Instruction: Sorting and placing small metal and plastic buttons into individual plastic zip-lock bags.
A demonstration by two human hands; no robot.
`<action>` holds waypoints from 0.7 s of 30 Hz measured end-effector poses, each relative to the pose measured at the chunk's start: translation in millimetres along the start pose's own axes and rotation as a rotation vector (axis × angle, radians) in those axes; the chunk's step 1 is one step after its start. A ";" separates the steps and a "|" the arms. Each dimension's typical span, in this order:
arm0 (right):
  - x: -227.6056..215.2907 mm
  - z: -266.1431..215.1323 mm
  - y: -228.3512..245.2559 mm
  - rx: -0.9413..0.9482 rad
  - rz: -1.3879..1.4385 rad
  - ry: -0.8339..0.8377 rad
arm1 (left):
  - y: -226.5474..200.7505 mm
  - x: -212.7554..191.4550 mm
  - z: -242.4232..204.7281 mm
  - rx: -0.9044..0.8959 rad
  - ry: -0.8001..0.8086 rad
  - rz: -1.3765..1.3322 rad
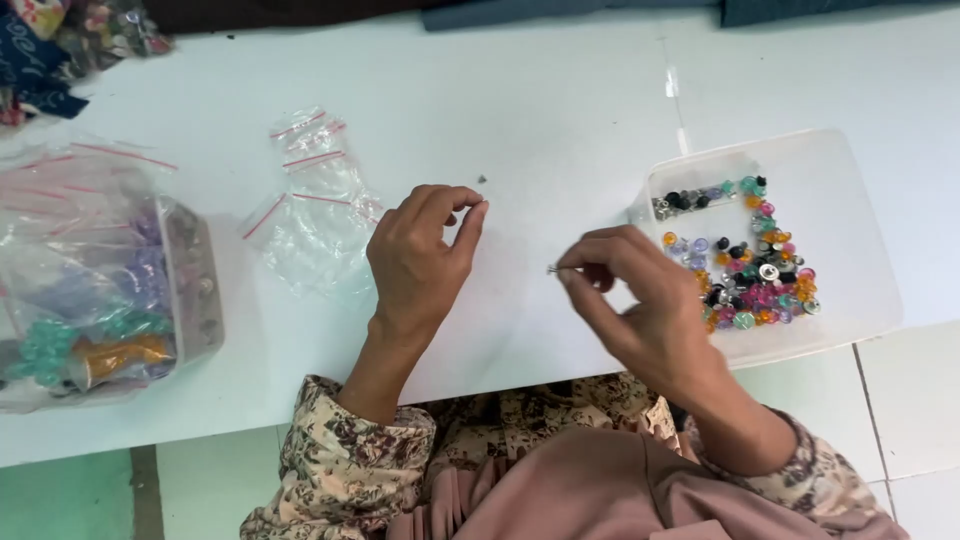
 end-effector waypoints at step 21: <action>91.0 38.8 -86.6 0.244 -0.134 -0.050 | 46.5 38.1 -22.4 -0.121 0.142 0.135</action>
Point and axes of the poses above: each hand's wrist, its own z-axis towards the middle knuckle, its own x-axis out of the palm, y = z × x, the point moved 8 cm from there along z, towards the middle knuckle, and after that the axes turned 5 degrees about -y, right-handed, at the moved point
